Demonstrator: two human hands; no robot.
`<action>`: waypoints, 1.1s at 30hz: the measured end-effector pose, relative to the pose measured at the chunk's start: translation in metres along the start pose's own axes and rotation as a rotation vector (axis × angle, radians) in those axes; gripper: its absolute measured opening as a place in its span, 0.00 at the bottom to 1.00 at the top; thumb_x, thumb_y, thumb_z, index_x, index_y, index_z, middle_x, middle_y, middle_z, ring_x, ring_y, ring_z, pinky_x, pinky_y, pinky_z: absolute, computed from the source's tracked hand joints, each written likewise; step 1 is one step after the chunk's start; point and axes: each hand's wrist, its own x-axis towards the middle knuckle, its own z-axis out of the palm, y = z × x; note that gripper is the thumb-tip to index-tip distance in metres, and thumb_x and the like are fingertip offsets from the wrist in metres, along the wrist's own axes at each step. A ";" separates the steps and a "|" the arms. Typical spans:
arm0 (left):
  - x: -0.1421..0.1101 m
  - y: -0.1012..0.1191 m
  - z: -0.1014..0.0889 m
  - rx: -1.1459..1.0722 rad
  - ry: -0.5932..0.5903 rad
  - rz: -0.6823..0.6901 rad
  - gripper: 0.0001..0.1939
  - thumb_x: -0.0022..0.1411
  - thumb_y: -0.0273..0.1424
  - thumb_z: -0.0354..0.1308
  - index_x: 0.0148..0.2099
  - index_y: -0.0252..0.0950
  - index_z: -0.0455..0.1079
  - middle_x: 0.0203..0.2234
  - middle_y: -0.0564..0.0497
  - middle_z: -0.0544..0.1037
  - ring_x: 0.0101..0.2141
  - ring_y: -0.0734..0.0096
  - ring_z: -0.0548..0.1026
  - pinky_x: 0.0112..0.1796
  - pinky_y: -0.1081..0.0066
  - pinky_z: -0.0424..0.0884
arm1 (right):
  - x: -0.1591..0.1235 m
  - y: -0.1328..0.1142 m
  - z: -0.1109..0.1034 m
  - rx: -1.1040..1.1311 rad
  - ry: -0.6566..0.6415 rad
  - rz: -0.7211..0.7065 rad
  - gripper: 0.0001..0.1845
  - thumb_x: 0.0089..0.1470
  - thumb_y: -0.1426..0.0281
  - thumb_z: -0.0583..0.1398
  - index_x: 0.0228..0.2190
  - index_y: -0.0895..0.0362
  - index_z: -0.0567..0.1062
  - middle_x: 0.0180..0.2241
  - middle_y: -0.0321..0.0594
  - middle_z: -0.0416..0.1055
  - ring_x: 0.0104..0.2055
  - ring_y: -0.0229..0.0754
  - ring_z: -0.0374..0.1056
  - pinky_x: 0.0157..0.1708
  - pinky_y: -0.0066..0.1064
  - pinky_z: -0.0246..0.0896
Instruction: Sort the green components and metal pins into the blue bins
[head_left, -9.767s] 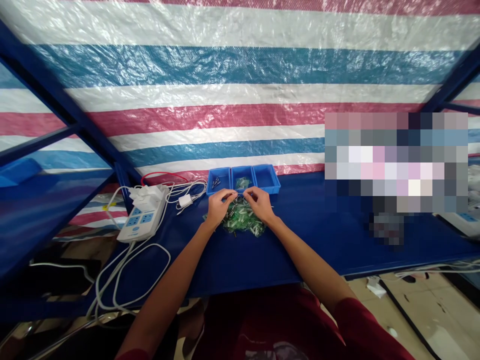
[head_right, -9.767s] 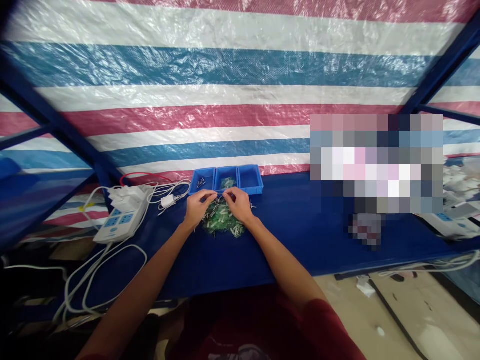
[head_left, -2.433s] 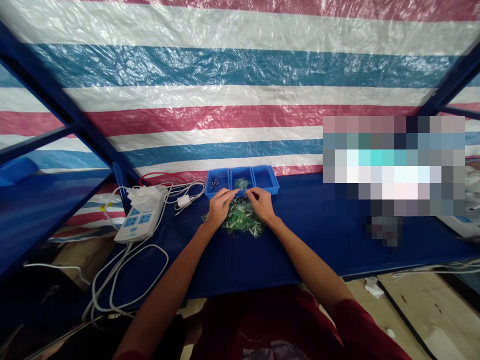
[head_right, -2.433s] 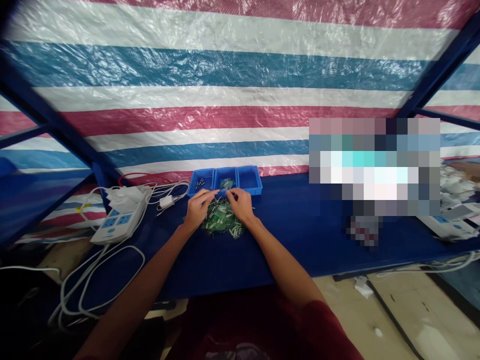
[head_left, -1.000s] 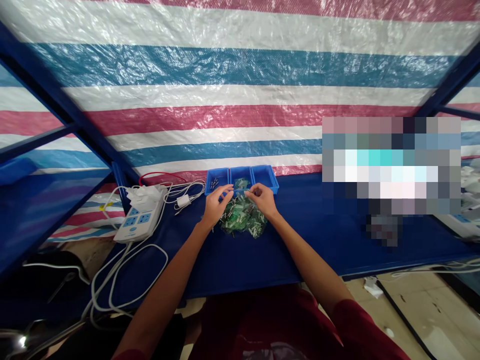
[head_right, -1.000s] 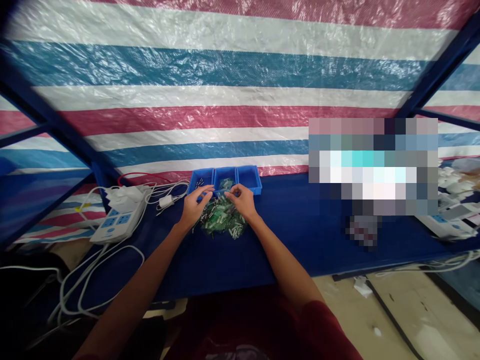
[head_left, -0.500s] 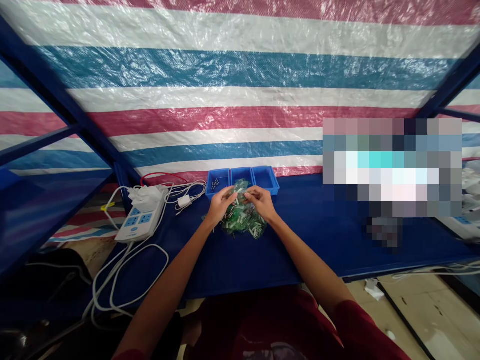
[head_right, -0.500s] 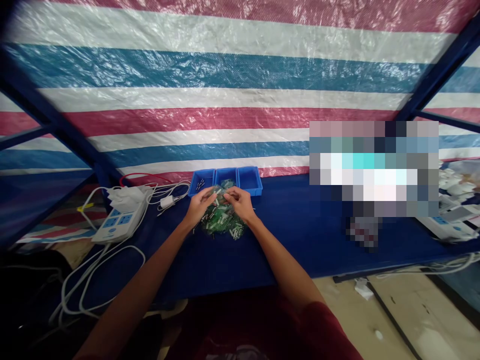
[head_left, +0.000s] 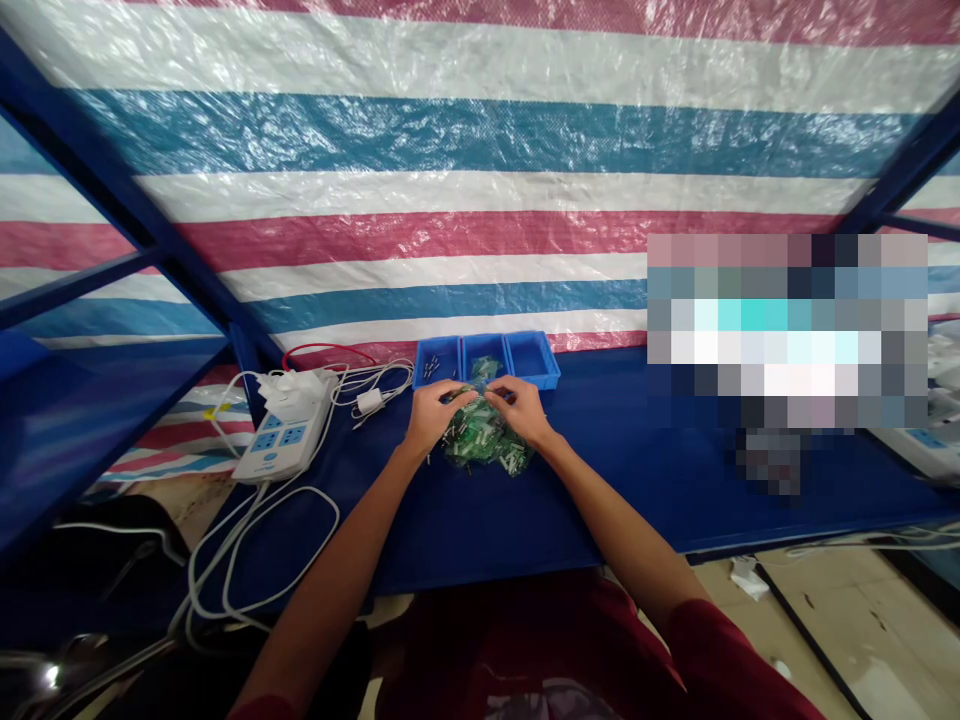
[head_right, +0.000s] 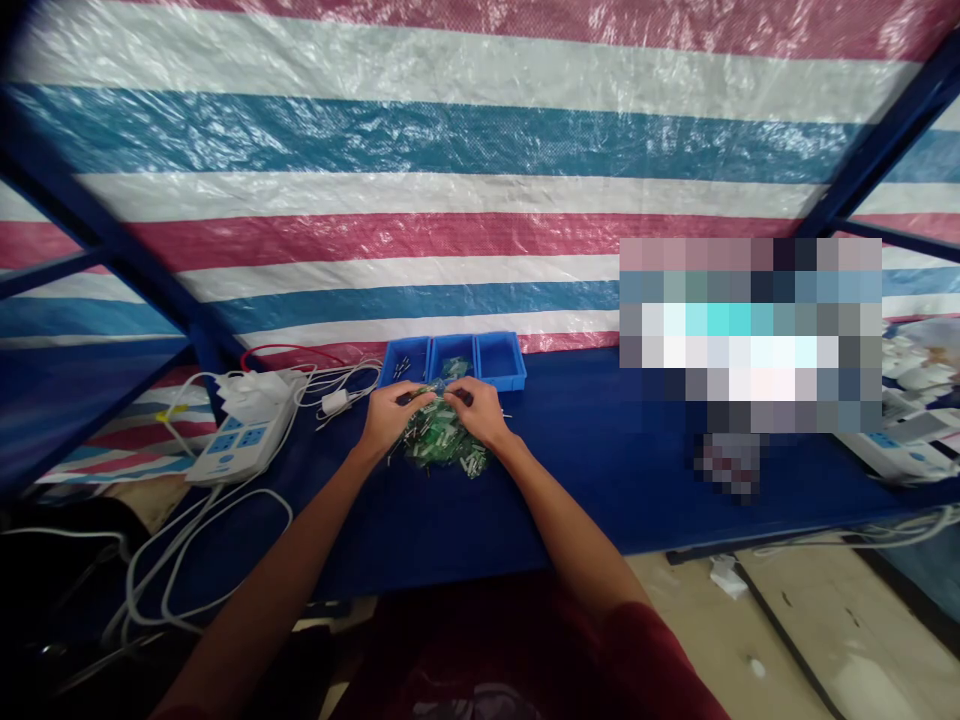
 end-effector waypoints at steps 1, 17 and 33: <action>0.000 0.000 0.000 -0.025 0.005 -0.015 0.16 0.53 0.43 0.64 0.34 0.34 0.78 0.31 0.47 0.81 0.33 0.63 0.77 0.37 0.68 0.73 | 0.000 0.001 0.001 0.000 0.017 0.003 0.10 0.50 0.62 0.60 0.27 0.56 0.75 0.28 0.39 0.74 0.28 0.40 0.67 0.30 0.31 0.62; 0.001 -0.006 0.004 0.024 0.014 0.011 0.15 0.56 0.43 0.61 0.32 0.35 0.78 0.30 0.48 0.81 0.30 0.65 0.77 0.37 0.68 0.73 | 0.000 0.000 -0.001 0.094 0.017 0.104 0.15 0.49 0.56 0.60 0.29 0.56 0.74 0.26 0.37 0.70 0.27 0.39 0.64 0.29 0.30 0.62; 0.000 0.001 0.004 -0.103 -0.035 -0.044 0.17 0.56 0.44 0.61 0.26 0.34 0.70 0.21 0.53 0.73 0.24 0.73 0.69 0.29 0.74 0.68 | -0.003 -0.004 -0.002 0.158 0.043 0.091 0.17 0.55 0.57 0.58 0.41 0.54 0.75 0.30 0.38 0.73 0.26 0.39 0.67 0.27 0.31 0.66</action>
